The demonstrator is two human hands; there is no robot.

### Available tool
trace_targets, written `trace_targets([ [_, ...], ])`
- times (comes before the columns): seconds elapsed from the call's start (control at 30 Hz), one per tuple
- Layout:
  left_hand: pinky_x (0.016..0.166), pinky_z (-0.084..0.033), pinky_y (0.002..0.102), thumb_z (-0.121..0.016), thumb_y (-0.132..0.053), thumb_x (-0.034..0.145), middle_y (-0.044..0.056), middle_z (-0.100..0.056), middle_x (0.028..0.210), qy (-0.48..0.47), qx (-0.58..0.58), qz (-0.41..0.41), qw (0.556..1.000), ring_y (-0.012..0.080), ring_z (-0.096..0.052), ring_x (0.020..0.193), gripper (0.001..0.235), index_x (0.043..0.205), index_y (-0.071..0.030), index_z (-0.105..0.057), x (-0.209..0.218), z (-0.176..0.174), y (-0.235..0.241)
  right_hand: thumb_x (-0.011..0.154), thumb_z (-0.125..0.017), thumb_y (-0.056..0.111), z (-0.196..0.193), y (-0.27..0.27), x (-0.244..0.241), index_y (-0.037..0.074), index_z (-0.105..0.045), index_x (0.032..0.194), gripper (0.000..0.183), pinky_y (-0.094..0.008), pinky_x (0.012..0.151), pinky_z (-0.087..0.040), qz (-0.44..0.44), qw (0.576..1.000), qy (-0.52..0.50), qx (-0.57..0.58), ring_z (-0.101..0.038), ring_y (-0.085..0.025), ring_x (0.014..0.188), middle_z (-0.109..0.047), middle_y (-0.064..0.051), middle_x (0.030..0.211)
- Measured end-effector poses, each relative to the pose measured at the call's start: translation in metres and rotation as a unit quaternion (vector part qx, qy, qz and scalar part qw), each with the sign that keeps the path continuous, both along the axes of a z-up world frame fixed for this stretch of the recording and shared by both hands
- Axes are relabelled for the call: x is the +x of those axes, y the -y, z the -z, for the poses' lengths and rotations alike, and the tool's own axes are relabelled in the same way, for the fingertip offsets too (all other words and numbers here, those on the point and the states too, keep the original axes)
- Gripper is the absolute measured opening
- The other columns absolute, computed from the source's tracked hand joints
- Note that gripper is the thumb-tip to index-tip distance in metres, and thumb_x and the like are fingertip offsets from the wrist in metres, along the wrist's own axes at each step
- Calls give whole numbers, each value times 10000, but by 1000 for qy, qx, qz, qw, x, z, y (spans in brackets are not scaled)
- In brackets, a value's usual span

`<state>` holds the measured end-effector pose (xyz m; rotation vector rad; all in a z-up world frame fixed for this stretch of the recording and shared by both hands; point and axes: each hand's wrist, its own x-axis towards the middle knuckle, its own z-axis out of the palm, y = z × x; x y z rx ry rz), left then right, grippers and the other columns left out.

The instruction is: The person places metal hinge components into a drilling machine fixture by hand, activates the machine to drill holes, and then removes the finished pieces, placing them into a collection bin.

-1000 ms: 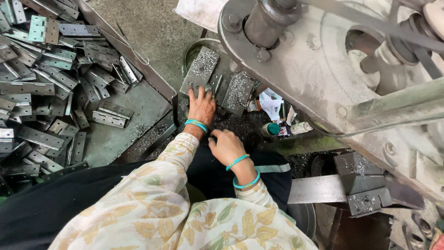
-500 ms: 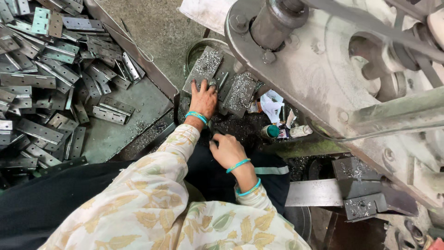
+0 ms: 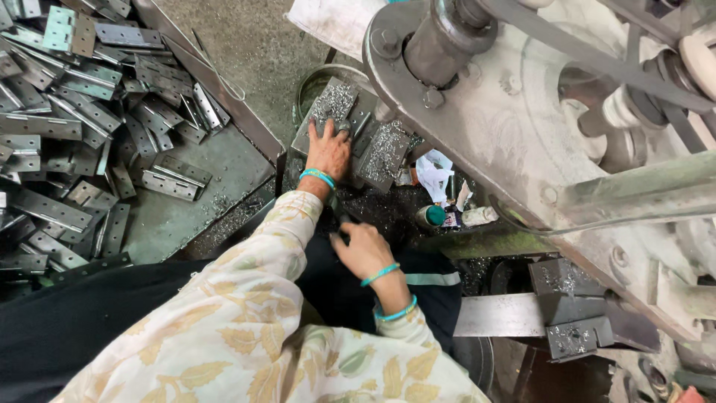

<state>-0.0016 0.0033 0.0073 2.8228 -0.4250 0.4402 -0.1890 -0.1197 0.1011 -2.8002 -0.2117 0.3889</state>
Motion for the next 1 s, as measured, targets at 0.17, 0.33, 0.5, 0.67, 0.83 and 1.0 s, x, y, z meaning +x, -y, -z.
trace_targets([
  [0.17, 1149, -201, 748, -522, -210, 974, 20, -628, 1346, -20, 28, -17, 999, 356, -361, 1430, 309, 1175, -131, -743, 16, -4, 9, 859, -714, 348, 25, -3, -23, 101, -737, 1154, 386, -515, 877, -556, 33, 999, 6, 12, -674, -440, 1018, -675, -231, 1110],
  [0.33, 1123, -203, 748, -518, -210, 944, 40, -627, 1336, 25, 12, -10, 1000, 379, -354, 1416, 363, 1231, -124, -724, 0, 12, 3, 856, -699, 345, 50, -6, -68, 97, -718, 1136, 374, -504, 822, -564, 89, 993, 5, 79, -678, -433, 988, -667, -200, 1096],
  [0.5, 1134, -192, 765, -504, -215, 958, 37, -623, 1337, 15, 10, 3, 1000, 390, -346, 1435, 375, 1253, -125, -717, -13, 14, -2, 879, -704, 420, 6, -3, -27, 94, -729, 1143, 420, -521, 839, -556, 25, 999, 8, 29, -662, -460, 1009, -677, -263, 1080],
  [0.67, 1125, -190, 770, -485, -216, 982, 31, -603, 1383, -37, 24, -5, 999, 381, -333, 1446, 358, 1240, -123, -714, 11, 4, 12, 893, -683, 432, 1, -3, -13, 102, -740, 1114, 400, -525, 839, -562, 27, 999, 21, 1, -675, -454, 994, -690, -252, 1085],
  [0.83, 1110, -196, 764, -491, -208, 940, 28, -606, 1374, 29, 30, -15, 999, 378, -341, 1420, 417, 1293, -125, -697, 18, 10, 13, 832, -729, 354, 63, -9, -63, 88, -719, 1089, 371, -524, 800, -567, 59, 997, 32, 22, -674, -445, 952, -645, -221, 1095],
  [1.0, 1132, -208, 746, -518, -242, 987, 13, -589, 1400, -53, 6, -8, 999, 366, -321, 1478, 348, 1284, -164, -683, -4, -16, -1, 839, -718, 351, 45, -5, -58, 102, -704, 1150, 398, -525, 816, -561, 43, 999, -22, 9, -673, -446, 975, -647, -221, 1110],
])
